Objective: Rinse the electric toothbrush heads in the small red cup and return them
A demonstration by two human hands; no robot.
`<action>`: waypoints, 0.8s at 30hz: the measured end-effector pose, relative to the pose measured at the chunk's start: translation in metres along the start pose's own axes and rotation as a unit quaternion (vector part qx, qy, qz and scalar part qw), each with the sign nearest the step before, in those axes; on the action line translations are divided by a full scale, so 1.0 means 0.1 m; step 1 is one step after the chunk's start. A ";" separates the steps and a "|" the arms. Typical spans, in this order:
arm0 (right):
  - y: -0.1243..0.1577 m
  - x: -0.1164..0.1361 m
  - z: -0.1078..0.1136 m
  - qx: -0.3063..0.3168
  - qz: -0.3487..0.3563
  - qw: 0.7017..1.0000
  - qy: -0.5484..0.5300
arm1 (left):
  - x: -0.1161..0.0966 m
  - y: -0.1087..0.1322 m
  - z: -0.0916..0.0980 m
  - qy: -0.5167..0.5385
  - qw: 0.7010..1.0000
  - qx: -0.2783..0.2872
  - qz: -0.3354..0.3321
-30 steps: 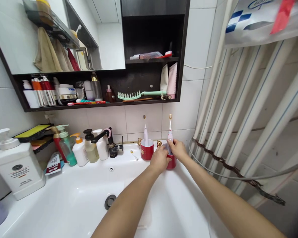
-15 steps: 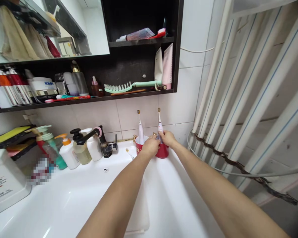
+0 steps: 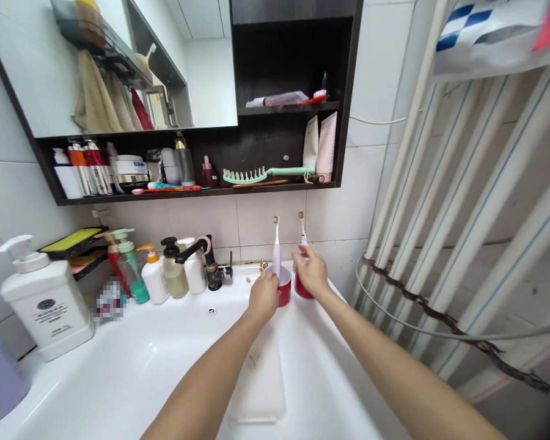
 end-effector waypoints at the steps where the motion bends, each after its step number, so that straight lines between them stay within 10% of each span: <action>1: 0.11 0.07 -0.06 0.019 0.001 1.000 -0.016 | -0.02 0.10 0.04 0.002 1.000 0.002 0.003; 11: 0.97 0.37 -0.37 0.140 -0.036 0.983 -0.110 | 0.02 1.05 0.28 0.011 0.995 0.035 0.097; 24: 0.69 0.60 0.27 0.056 -0.140 0.947 -0.283 | 0.09 1.34 0.30 0.126 0.975 0.013 0.180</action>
Point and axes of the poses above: each hand's wrist, its own y-axis away from the middle knuckle, its own z-axis out of the back of the hand, x = y × z, the point moved 8 cm from there along -y, towards the middle knuckle, and after that the axes turned 14 degrees about -x, right-handed, at the moved point
